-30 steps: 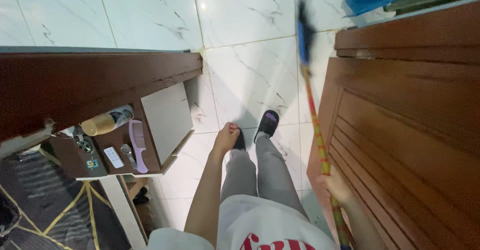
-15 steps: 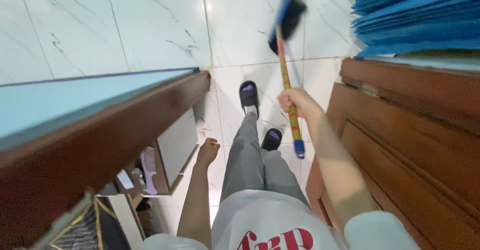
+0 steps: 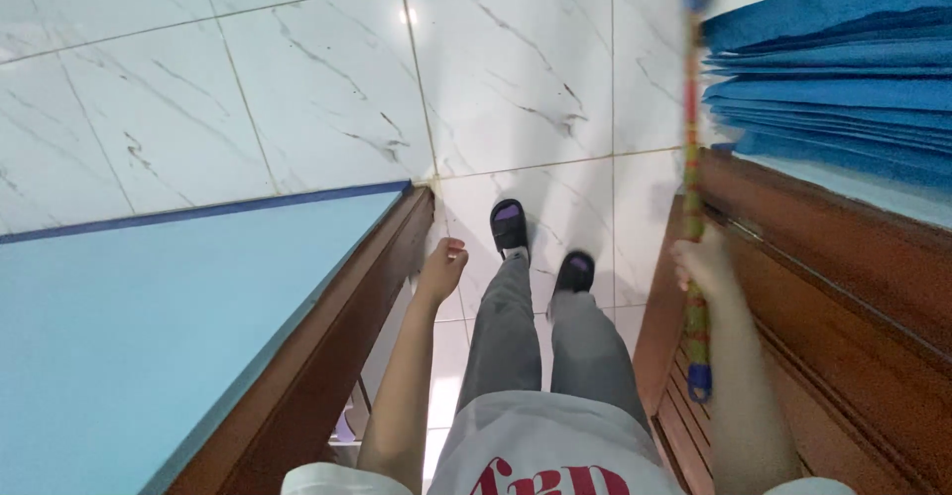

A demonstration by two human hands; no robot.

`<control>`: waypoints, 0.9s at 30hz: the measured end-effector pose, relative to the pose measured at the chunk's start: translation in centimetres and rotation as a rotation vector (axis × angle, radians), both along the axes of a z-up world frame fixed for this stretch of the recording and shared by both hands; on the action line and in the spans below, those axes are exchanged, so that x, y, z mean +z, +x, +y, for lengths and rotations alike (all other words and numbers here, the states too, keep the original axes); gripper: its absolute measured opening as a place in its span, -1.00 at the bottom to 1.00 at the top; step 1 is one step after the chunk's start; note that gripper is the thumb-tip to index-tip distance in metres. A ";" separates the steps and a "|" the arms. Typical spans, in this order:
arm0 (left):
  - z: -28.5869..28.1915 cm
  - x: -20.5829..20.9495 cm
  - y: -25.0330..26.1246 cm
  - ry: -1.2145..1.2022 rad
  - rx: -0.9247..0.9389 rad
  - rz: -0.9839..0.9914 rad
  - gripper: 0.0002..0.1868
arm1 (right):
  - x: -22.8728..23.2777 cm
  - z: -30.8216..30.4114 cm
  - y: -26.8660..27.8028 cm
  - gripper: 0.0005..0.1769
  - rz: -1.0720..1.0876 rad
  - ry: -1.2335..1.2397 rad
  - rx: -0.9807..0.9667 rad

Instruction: Sweeping a tiled floor using a broom and moving chairs to reach under them.

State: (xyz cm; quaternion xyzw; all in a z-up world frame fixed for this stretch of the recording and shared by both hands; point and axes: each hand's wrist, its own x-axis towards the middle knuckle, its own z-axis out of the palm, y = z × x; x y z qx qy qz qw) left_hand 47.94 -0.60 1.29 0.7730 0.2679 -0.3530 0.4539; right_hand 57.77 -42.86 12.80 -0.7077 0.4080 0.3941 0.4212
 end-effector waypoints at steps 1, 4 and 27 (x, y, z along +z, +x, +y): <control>-0.3 0.4 0.8 -0.005 -0.006 0.005 -0.66 | -1.8 -1.8 -0.3 -0.87 0.005 -0.005 -0.006; -1.2 0.8 1.6 0.013 -0.049 0.048 -0.64 | -7.3 -7.7 -1.5 -0.81 -0.031 -0.183 -0.120; -27.2 -1.4 20.2 -0.080 0.091 -0.249 -0.67 | -0.3 -7.3 21.4 -0.87 0.331 0.588 -0.018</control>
